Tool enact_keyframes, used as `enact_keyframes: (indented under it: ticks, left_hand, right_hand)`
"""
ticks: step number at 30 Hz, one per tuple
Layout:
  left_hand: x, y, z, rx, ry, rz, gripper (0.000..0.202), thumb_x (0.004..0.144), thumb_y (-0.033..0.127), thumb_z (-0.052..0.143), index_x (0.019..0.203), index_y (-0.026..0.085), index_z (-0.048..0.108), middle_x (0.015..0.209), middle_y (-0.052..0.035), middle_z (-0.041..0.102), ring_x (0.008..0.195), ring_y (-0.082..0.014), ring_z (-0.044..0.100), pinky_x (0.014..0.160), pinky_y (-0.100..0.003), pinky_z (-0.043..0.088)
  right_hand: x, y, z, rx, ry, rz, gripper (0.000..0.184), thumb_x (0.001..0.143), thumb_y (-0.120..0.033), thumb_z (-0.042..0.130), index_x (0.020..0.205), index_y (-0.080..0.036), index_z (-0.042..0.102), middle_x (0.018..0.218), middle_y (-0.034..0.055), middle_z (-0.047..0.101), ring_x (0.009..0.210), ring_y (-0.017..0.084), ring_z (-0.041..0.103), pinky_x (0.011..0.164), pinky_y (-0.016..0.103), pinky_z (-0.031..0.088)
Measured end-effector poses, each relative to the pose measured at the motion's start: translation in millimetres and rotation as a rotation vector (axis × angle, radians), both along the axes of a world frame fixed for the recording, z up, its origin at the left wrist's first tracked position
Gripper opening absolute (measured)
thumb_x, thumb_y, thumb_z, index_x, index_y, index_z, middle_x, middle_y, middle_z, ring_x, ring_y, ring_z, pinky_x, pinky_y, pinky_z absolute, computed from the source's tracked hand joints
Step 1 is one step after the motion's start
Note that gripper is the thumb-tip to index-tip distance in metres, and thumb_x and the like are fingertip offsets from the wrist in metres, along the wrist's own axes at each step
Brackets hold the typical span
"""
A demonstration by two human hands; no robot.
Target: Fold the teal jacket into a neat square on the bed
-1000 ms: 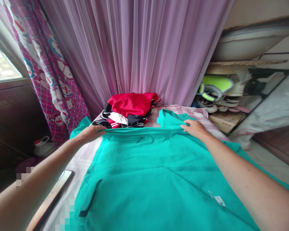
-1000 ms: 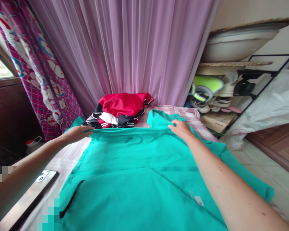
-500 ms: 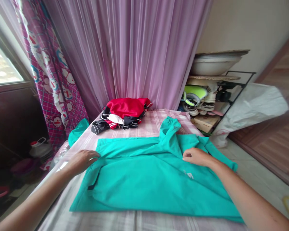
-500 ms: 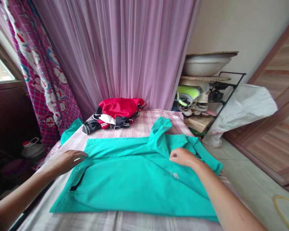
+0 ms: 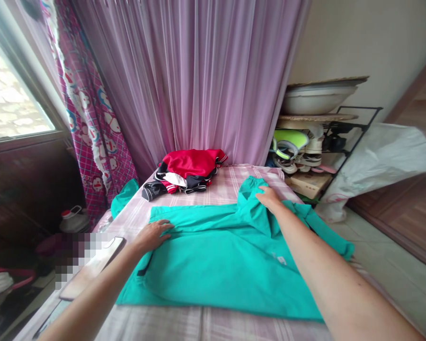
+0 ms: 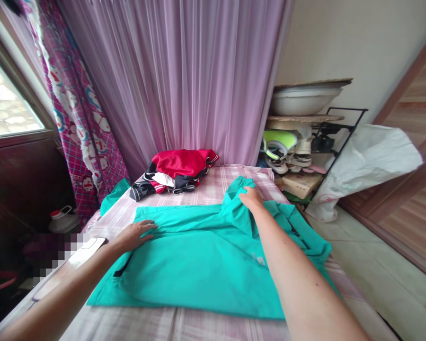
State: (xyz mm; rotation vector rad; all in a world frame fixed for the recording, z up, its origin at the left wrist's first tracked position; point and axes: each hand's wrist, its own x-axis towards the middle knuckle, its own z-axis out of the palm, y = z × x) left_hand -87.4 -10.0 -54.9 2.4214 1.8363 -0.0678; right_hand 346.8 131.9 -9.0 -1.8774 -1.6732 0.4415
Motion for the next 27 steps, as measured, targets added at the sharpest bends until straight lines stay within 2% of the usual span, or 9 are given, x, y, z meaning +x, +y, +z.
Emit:
enact_keyframes:
  ticks: [6,8,10,12,15,17,21,24,27]
  left_hand:
    - [-9,2,-7.7,0.044,-0.079,-0.031,0.041,0.093,0.039,0.05,0.13,0.029,0.064,0.139,-0.008,0.061,0.12,-0.0262,0.062,0.102,-0.04,0.049]
    - [-11,5,-10.6,0.05,-0.093,-0.044,0.041,0.093,0.04,0.05,0.129,0.028,0.064,0.138,-0.0087,0.061,0.119,-0.0259,0.062,0.102,-0.041,0.049]
    - [-13,7,-13.2,0.059,-0.106,-0.05,0.041,0.093,0.042,0.05,0.128,0.027,0.064,0.136,-0.0091,0.063,0.118,-0.0259,0.063,0.101,-0.041,0.05]
    - [-14,9,-15.3,0.07,-0.116,-0.053,0.042,0.092,0.043,0.05,0.127,0.027,0.065,0.133,-0.0092,0.065,0.117,-0.0257,0.063,0.1,-0.041,0.051]
    - [-16,11,-18.1,0.07,-0.109,-0.048,0.043,0.092,0.045,0.049,0.127,0.026,0.065,0.133,-0.01,0.064,0.117,-0.0266,0.063,0.1,-0.041,0.051]
    - [-16,12,-19.9,0.065,-0.099,-0.044,0.044,0.093,0.046,0.047,0.129,0.026,0.065,0.135,-0.01,0.064,0.119,-0.0269,0.063,0.101,-0.042,0.051]
    - [-14,8,-21.0,0.068,-0.094,-0.036,0.042,0.093,0.04,0.048,0.131,0.029,0.063,0.139,-0.0076,0.061,0.121,-0.0251,0.061,0.104,-0.042,0.048]
    - [-10,2,-18.3,0.039,-0.078,-0.026,0.043,0.094,0.036,0.047,0.134,0.028,0.062,0.145,-0.009,0.056,0.125,-0.0271,0.059,0.106,-0.044,0.047]
    - [-7,-2,-16.4,0.018,-0.073,-0.008,0.044,0.095,0.035,0.046,0.136,0.027,0.06,0.148,-0.0103,0.053,0.127,-0.0292,0.057,0.107,-0.046,0.045]
  right_hand:
    - [31,-82,41.7,-0.043,-0.219,0.132,0.032,0.078,-0.027,0.057,0.103,-0.023,0.076,0.102,0.0061,0.076,0.104,0.028,0.067,0.087,0.032,0.049]
    - [41,-126,50.5,-0.223,-0.343,0.283,0.021,0.081,-0.034,0.056,0.076,-0.023,0.074,0.077,0.0053,0.075,0.075,0.024,0.07,0.068,0.03,0.049]
    - [46,-162,55.4,-0.484,-0.374,0.41,0.038,0.084,-0.045,0.055,0.056,-0.021,0.064,0.06,0.0047,0.07,0.052,0.019,0.063,0.056,0.029,0.043]
    - [47,-179,57.9,-0.577,-0.389,0.474,0.047,0.086,-0.051,0.053,0.05,-0.021,0.059,0.056,0.0044,0.068,0.047,0.017,0.059,0.053,0.028,0.04]
    - [45,-164,57.4,-0.33,-0.477,0.351,0.045,0.091,-0.052,0.045,0.066,-0.023,0.068,0.073,0.0062,0.073,0.068,0.021,0.067,0.061,0.029,0.044]
    - [42,-138,51.2,-0.094,-0.519,0.22,0.039,0.092,-0.05,0.043,0.097,-0.026,0.074,0.101,0.0078,0.075,0.096,0.026,0.067,0.076,0.032,0.048]
    - [32,-92,22.8,0.006,-0.551,0.281,0.061,0.085,-0.031,0.051,0.146,-0.027,0.049,0.151,0.0118,0.047,0.138,0.032,0.043,0.107,0.047,0.038]
    - [21,-79,0.2,-0.017,-0.637,0.466,0.072,0.073,-0.009,0.05,0.141,-0.032,0.054,0.16,0.0067,0.034,0.148,0.031,0.026,0.116,0.056,0.023]
    - [15,-78,-7.6,0.012,-0.686,0.605,0.047,0.069,-0.006,0.052,0.104,-0.029,0.074,0.15,0.0044,0.05,0.148,0.031,0.027,0.118,0.058,0.015]
